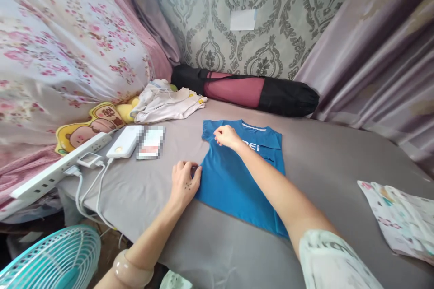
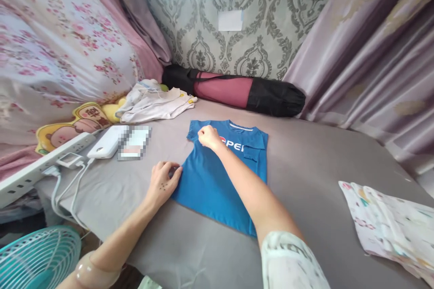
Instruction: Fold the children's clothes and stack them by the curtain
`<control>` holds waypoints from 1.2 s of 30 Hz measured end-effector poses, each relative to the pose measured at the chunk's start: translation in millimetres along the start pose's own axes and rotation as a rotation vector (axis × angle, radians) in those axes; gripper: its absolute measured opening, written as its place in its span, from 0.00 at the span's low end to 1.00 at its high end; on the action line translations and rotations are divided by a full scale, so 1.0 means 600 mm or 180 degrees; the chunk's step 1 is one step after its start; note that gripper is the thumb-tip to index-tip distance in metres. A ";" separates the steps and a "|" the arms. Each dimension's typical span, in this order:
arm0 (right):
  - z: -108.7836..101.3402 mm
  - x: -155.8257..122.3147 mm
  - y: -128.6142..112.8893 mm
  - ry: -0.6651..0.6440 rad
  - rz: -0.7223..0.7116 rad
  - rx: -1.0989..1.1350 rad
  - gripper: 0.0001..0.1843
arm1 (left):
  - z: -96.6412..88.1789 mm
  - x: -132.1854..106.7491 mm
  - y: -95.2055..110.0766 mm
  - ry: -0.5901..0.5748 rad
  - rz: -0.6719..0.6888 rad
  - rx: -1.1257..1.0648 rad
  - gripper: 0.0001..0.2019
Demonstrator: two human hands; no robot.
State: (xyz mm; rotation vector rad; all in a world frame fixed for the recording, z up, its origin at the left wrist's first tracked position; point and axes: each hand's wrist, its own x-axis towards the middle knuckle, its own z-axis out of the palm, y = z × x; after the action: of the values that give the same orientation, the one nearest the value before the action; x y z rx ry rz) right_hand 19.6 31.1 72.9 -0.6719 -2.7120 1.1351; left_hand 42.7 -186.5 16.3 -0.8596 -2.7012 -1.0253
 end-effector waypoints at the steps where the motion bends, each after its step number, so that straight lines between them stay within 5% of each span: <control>1: 0.011 0.024 -0.007 0.0005 0.0143 0.0106 0.12 | -0.001 0.000 0.001 0.0012 -0.0024 -0.0013 0.10; 8: 0.050 0.121 -0.044 0.0202 0.0401 -0.0131 0.08 | -0.005 -0.002 0.008 0.0015 -0.0123 0.0033 0.08; 14: 0.095 0.130 -0.063 0.0208 0.0698 -0.0937 0.39 | -0.008 -0.001 0.010 -0.0061 -0.0149 -0.0019 0.10; 20: 0.126 0.120 -0.072 0.0566 0.0493 -0.0886 0.18 | -0.013 0.001 0.016 -0.0145 -0.0248 -0.0123 0.10; 26: 0.104 0.124 -0.042 0.0632 0.0456 -0.0392 0.15 | -0.010 0.001 0.014 -0.0135 -0.0208 0.0003 0.03; 36: 0.032 0.103 0.056 0.1494 0.0617 0.0917 0.15 | -0.025 0.000 0.022 -0.0423 -0.0093 -0.0042 0.06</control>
State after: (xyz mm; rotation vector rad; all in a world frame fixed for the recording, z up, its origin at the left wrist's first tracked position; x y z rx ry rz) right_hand -29.0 67.2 32.1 -1.0186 -2.0831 1.1945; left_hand 48.7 -187.8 35.4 -0.9249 -2.8272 -1.0279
